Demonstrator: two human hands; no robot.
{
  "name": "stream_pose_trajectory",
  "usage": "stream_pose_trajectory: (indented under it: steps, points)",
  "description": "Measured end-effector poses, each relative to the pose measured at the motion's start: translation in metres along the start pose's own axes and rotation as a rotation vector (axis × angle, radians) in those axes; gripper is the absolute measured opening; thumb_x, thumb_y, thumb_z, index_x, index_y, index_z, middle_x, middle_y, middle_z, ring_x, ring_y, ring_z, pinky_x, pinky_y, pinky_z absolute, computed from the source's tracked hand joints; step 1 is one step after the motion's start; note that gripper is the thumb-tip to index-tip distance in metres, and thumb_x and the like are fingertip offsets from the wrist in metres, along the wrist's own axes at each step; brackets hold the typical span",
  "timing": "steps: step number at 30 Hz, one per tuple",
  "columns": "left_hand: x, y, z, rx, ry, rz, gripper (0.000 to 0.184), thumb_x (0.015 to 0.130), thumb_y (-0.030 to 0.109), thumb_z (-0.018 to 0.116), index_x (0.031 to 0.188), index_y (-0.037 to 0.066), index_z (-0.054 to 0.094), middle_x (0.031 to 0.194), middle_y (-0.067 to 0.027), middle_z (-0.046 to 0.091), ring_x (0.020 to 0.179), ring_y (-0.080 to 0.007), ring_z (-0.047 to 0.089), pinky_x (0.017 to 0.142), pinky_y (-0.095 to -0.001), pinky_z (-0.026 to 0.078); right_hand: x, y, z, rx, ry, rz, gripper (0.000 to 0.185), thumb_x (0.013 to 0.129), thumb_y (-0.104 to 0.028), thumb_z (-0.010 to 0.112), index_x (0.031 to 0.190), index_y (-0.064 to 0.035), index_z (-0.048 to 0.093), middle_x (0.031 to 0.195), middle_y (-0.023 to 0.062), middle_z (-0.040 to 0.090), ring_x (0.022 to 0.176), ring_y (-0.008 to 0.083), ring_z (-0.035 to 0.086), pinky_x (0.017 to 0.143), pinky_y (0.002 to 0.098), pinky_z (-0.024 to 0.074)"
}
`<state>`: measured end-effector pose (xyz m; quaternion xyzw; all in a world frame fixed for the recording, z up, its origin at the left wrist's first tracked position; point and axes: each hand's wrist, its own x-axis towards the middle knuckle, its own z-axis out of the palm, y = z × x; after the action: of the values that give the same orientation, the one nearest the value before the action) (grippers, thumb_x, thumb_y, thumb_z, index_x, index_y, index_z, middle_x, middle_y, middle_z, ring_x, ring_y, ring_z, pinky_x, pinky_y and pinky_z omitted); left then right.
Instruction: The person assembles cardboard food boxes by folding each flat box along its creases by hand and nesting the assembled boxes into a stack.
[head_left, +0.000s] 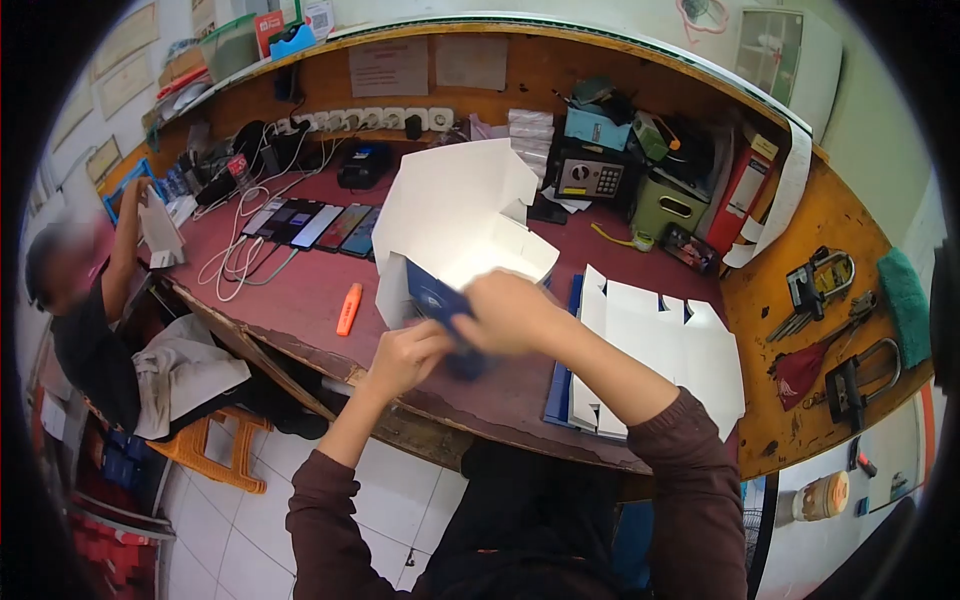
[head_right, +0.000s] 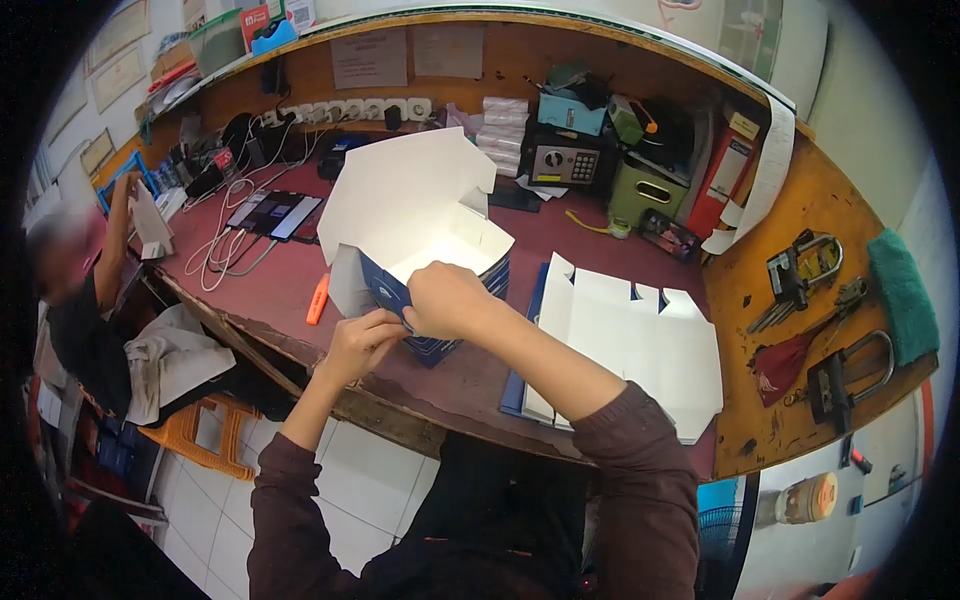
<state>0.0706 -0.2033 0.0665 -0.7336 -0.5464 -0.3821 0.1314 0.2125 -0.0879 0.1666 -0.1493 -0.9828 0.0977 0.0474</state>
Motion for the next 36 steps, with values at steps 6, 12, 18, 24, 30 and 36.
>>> stream_pose_trajectory:
  steps: [6, 12, 18, 24, 30, 36]
  points:
    - [0.001, 0.010, 0.008, -0.037, 0.003, -0.056, 0.013, 0.065, -0.001, 0.061, 0.077, 0.006, 0.062, 0.075, -0.0028, 0.059, 0.060, -0.0182, 0.058, 0.052, -0.0269, 0.045, -0.009, -0.006, -0.001, -0.107, -0.107, -0.003, 0.020, 0.069, -0.019, 0.063, 0.070, 0.0009, 0.063, 0.072, 0.0192, 0.062, 0.070, 0.0309, 0.062, 0.062, 0.0370, 0.0507]
    - [-0.002, 0.016, 0.013, -0.103, 0.037, -0.129, 0.012, 0.066, -0.003, 0.059, 0.076, 0.003, 0.062, 0.075, -0.0047, 0.059, 0.059, -0.0194, 0.058, 0.052, -0.0265, 0.045, -0.010, -0.013, 0.006, -0.167, -0.117, -0.022, 0.015, 0.066, -0.015, 0.064, 0.070, 0.0001, 0.063, 0.073, 0.0179, 0.062, 0.072, 0.0292, 0.063, 0.062, 0.0343, 0.0509]
    - [-0.005, 0.021, 0.014, -0.057, 0.074, -0.196, 0.011, 0.066, -0.004, 0.059, 0.076, 0.001, 0.060, 0.074, -0.0070, 0.057, 0.059, -0.0220, 0.057, 0.052, -0.0281, 0.045, -0.010, -0.016, 0.007, -0.162, -0.073, -0.070, 0.012, 0.065, -0.013, 0.063, 0.070, -0.0017, 0.064, 0.074, 0.0176, 0.062, 0.072, 0.0291, 0.063, 0.063, 0.0351, 0.0509]
    - [-0.004, 0.031, 0.019, -0.041, 0.059, -0.175, 0.011, 0.066, -0.003, 0.059, 0.077, 0.002, 0.060, 0.078, -0.0073, 0.057, 0.060, -0.0241, 0.057, 0.053, -0.0297, 0.045, 0.005, -0.001, 0.020, -0.112, -0.209, -0.062, 0.015, 0.066, -0.012, 0.056, 0.070, 0.0006, 0.064, 0.072, 0.0186, 0.062, 0.071, 0.0319, 0.062, 0.067, 0.0380, 0.0494]
    - [-0.008, 0.034, 0.027, 0.156, -0.007, -0.089, 0.019, 0.068, 0.000, 0.057, 0.086, 0.007, 0.058, 0.085, -0.0100, 0.056, 0.065, -0.0276, 0.058, 0.052, -0.0330, 0.047, 0.018, -0.008, 0.036, -0.113, 0.109, -0.051, 0.015, 0.066, -0.012, 0.054, 0.066, -0.0007, 0.064, 0.069, 0.0176, 0.061, 0.069, 0.0316, 0.062, 0.063, 0.0384, 0.0494]
    - [-0.017, 0.015, 0.051, 0.369, 0.146, -0.283, 0.023, 0.069, 0.001, 0.055, 0.091, 0.007, 0.055, 0.089, -0.0105, 0.054, 0.061, -0.0290, 0.056, 0.047, -0.0374, 0.045, 0.022, -0.007, 0.035, -0.143, 0.066, -0.020, 0.016, 0.068, -0.014, 0.055, 0.075, -0.0022, 0.065, 0.075, 0.0163, 0.063, 0.071, 0.0279, 0.063, 0.062, 0.0350, 0.0505]
